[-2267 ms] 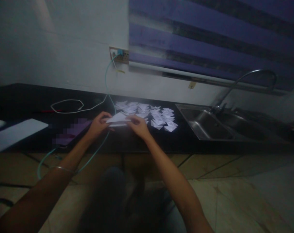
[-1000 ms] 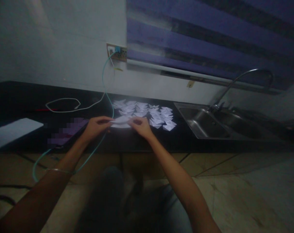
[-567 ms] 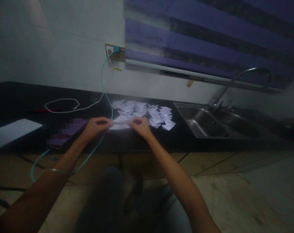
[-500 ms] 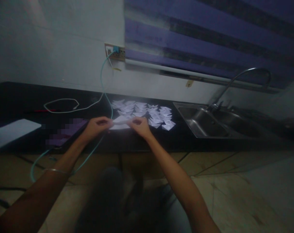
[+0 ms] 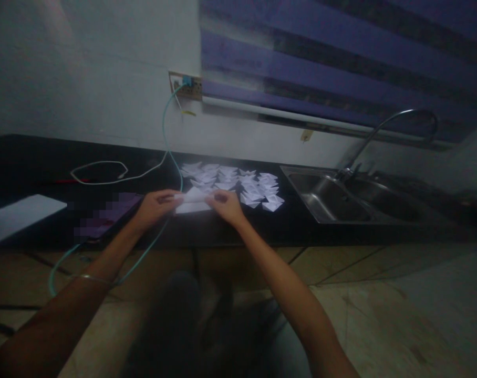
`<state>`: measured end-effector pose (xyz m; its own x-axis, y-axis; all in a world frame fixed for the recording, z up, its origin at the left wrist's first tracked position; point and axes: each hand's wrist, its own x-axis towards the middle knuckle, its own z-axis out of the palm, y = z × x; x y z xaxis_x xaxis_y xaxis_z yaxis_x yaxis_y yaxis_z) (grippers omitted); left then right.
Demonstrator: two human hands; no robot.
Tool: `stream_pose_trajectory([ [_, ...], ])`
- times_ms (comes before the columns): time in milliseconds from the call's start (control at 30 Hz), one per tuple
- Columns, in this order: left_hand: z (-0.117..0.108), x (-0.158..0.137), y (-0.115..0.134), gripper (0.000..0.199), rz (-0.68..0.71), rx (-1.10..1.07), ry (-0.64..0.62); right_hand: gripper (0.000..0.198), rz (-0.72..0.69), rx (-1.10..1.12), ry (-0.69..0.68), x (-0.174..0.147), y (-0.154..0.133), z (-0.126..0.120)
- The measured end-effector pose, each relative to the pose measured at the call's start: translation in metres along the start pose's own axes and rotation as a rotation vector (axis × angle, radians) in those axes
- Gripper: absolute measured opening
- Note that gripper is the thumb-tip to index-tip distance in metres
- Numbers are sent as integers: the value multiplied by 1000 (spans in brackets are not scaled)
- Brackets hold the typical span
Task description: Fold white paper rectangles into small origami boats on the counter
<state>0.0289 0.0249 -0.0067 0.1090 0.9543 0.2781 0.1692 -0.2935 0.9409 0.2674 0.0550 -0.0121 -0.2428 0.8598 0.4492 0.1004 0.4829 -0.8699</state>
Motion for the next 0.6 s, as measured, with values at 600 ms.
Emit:
stream_pose_trajectory([
  [600,6,2,9,52,-128,-82,-183,41,0,53,-58,0,4,4],
])
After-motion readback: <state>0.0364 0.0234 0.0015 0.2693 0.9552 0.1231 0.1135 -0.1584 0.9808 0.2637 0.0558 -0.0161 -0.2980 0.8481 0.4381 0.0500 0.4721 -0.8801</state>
